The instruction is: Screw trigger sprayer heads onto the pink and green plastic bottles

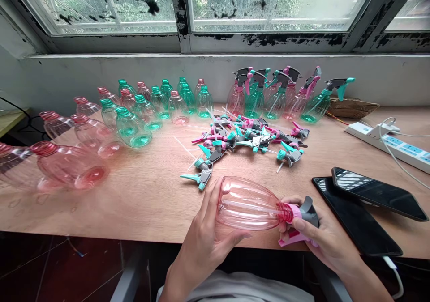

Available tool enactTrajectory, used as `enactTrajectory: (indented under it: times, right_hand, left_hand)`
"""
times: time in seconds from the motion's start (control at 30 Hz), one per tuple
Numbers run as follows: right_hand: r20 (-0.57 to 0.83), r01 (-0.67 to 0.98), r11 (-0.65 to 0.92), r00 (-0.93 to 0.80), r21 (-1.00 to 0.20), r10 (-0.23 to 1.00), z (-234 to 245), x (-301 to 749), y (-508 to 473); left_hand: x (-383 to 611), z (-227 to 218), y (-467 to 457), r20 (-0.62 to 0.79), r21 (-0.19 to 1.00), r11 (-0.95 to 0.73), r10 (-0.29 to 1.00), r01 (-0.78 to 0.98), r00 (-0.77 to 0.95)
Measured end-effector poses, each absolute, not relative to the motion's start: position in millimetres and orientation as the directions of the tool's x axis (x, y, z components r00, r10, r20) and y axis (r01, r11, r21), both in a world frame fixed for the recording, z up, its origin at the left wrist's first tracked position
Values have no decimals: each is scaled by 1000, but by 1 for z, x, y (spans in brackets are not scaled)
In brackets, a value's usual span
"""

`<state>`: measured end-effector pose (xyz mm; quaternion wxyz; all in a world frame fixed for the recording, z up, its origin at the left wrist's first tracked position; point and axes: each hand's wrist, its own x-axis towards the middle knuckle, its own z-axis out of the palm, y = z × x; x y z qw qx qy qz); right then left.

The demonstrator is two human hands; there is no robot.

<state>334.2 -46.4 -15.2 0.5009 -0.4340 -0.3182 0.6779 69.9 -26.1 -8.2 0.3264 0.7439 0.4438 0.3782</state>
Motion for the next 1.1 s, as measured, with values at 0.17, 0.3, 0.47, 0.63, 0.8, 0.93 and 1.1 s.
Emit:
enactTrajectory:
  times: [0.17, 0.3, 0.47, 0.63, 0.8, 0.93, 1.1]
  right_hand:
    - [-261, -405, -289, -124, -868, 957, -15, 334, -47]
    - [-248, -409, -274, -118, -870, 962, -13, 333, -47]
    - [-253, -410, -273, -103, -870, 962, -11, 331, -47]
    - [-261, -402, -278, -97, -873, 960, -13, 332, -47]
    - [-244, -392, -272, -121, -879, 962, -14, 334, -46]
    - [-245, -376, -272, -119, -886, 962, -13, 334, -46]
    - [-267, -360, -291, -116, -886, 957, -13, 335, -47]
  left_hand:
    - [70, -9, -26, 282, 820, -399, 906, 410, 317]
    - [70, -8, -26, 287, 820, -404, 903, 406, 319]
    - [71, -6, -26, 280, 831, -394, 906, 393, 318]
    - [72, -6, -25, 276, 818, -392, 909, 420, 311]
    - [71, -5, -25, 265, 818, -385, 912, 427, 315]
    - [71, -5, -25, 269, 818, -392, 908, 422, 322]
    - [72, -5, -25, 270, 823, -392, 907, 411, 325]
